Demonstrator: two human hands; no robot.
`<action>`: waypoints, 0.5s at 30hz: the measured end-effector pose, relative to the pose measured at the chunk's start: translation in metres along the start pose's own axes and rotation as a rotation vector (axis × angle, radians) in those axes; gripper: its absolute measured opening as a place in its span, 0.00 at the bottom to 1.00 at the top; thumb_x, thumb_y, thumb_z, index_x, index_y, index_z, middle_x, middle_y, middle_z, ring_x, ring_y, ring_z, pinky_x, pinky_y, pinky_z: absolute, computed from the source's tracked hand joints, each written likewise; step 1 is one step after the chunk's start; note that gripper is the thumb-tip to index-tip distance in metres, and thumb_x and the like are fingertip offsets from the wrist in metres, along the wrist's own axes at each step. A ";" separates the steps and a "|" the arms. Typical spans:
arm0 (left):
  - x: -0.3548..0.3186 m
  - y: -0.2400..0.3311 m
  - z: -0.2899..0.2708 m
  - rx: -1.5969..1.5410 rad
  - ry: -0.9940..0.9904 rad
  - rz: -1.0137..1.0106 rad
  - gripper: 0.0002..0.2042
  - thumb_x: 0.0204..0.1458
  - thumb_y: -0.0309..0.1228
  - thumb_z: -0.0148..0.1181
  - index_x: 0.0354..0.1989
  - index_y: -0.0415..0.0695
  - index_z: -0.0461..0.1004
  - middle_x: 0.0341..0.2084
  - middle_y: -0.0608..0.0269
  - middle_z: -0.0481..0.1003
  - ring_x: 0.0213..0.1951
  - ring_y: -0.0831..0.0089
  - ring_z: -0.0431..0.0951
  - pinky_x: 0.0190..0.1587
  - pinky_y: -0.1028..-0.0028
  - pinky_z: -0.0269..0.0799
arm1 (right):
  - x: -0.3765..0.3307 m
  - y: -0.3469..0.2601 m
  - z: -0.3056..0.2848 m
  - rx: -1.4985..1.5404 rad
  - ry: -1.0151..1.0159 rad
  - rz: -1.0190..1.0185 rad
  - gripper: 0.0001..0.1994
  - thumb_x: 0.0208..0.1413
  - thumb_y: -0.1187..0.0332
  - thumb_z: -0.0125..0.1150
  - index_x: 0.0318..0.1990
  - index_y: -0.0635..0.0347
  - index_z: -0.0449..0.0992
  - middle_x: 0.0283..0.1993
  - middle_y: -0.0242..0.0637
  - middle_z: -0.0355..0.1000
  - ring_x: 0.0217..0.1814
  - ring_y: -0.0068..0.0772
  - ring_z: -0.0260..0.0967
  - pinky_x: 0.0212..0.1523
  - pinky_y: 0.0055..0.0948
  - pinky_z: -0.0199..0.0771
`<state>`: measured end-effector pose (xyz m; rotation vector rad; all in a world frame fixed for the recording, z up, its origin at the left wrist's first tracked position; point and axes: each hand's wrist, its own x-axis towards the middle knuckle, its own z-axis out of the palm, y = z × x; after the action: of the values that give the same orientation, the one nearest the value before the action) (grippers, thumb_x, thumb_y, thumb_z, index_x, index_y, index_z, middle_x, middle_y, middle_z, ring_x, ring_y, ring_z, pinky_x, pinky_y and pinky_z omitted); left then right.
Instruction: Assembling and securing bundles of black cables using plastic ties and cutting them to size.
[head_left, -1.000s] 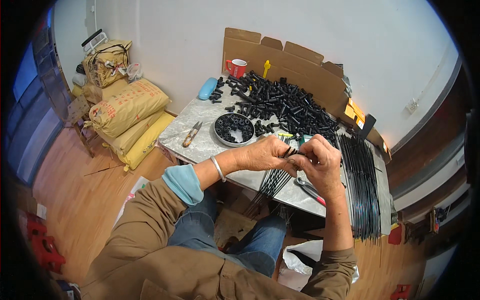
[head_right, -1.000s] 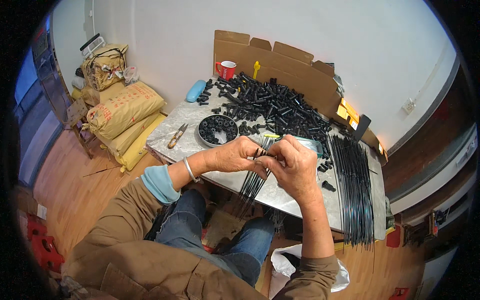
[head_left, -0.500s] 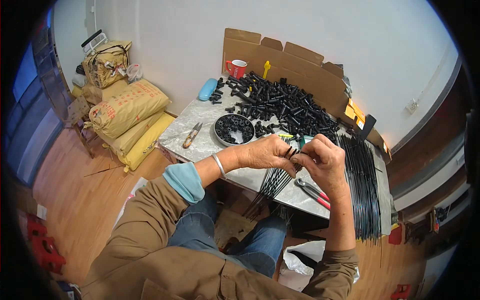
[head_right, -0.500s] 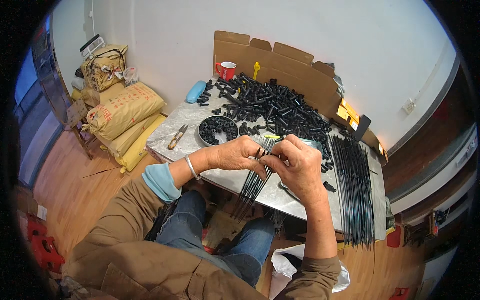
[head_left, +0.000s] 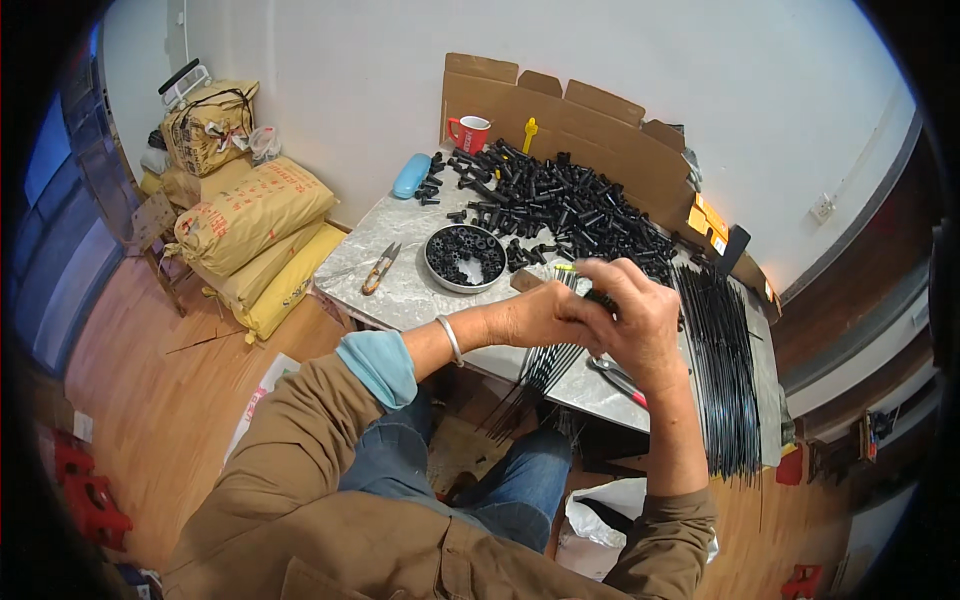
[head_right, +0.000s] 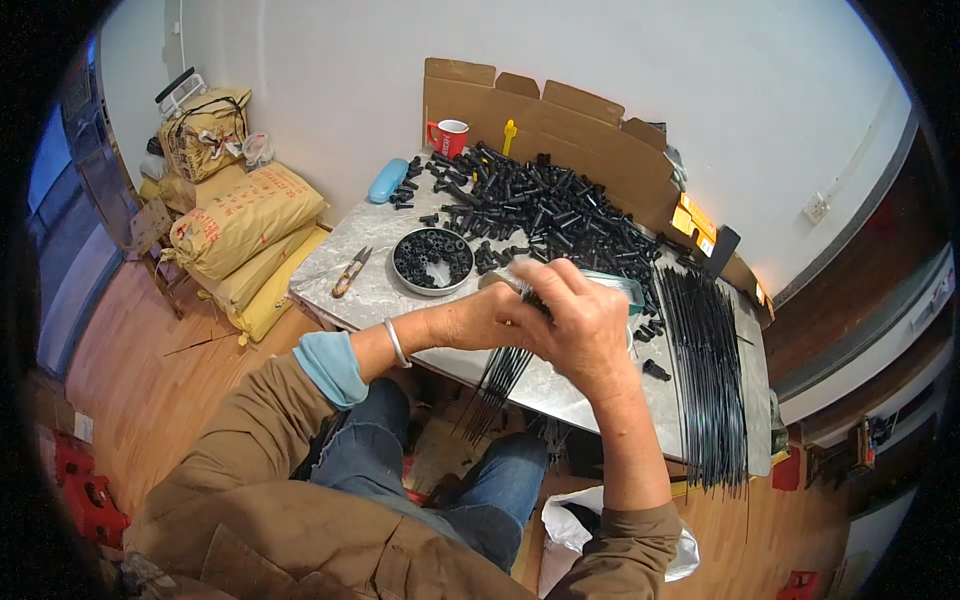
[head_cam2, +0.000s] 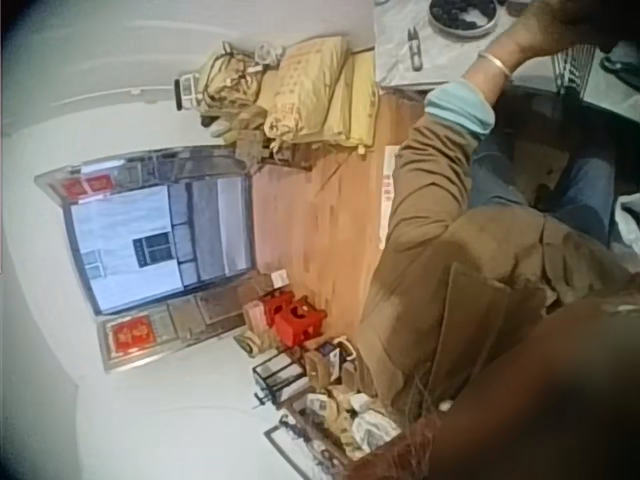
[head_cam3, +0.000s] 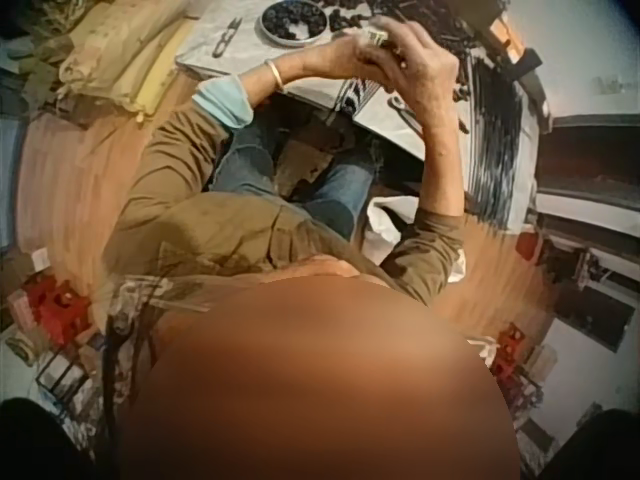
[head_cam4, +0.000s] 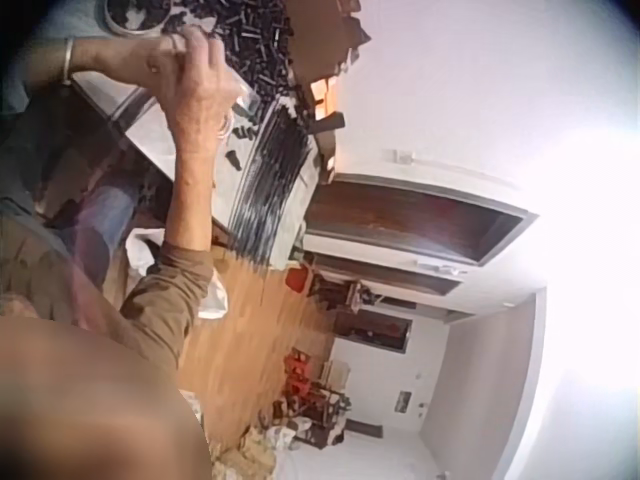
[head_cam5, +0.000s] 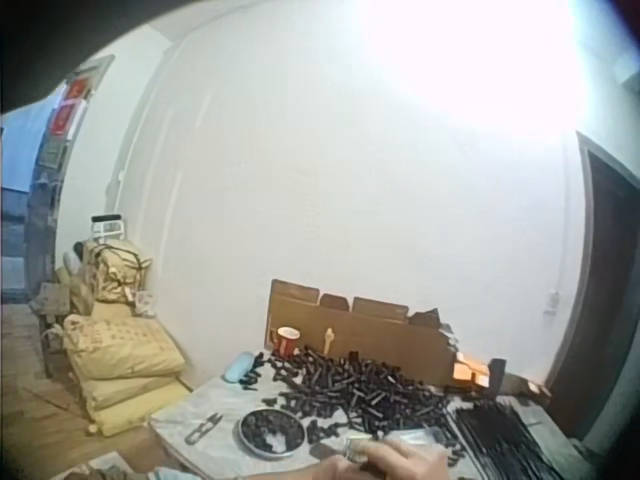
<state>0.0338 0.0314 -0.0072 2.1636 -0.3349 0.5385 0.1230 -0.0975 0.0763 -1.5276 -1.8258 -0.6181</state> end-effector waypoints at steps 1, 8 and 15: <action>-0.003 -0.005 0.006 -0.015 0.086 -0.049 0.10 0.46 0.34 0.68 0.33 0.42 0.79 0.27 0.59 0.79 0.33 0.75 0.78 0.36 0.72 0.72 | 0.000 0.003 0.005 -0.082 0.026 -0.121 0.10 0.43 0.66 0.70 0.27 0.56 0.73 0.22 0.32 0.66 0.18 0.33 0.68 0.18 0.30 0.66; -0.054 -0.049 0.050 0.618 0.140 0.156 0.32 0.42 0.44 0.68 0.52 0.37 0.66 0.57 0.41 0.61 0.59 0.50 0.62 0.59 0.61 0.61 | 0.007 0.001 0.008 -0.168 -0.041 0.019 0.09 0.47 0.70 0.69 0.25 0.62 0.73 0.21 0.32 0.68 0.17 0.28 0.65 0.19 0.26 0.65; -0.064 -0.076 0.047 0.370 -0.066 -0.061 0.43 0.38 0.55 0.67 0.58 0.37 0.64 0.63 0.39 0.54 0.65 0.44 0.52 0.67 0.59 0.50 | 0.011 0.079 -0.001 0.498 0.092 0.734 0.11 0.58 0.67 0.55 0.41 0.66 0.76 0.28 0.29 0.71 0.26 0.17 0.64 0.29 0.18 0.65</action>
<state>0.0218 0.0417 -0.1162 2.5439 -0.2162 0.5281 0.1996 -0.0751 0.0809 -1.6174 -1.0986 0.1119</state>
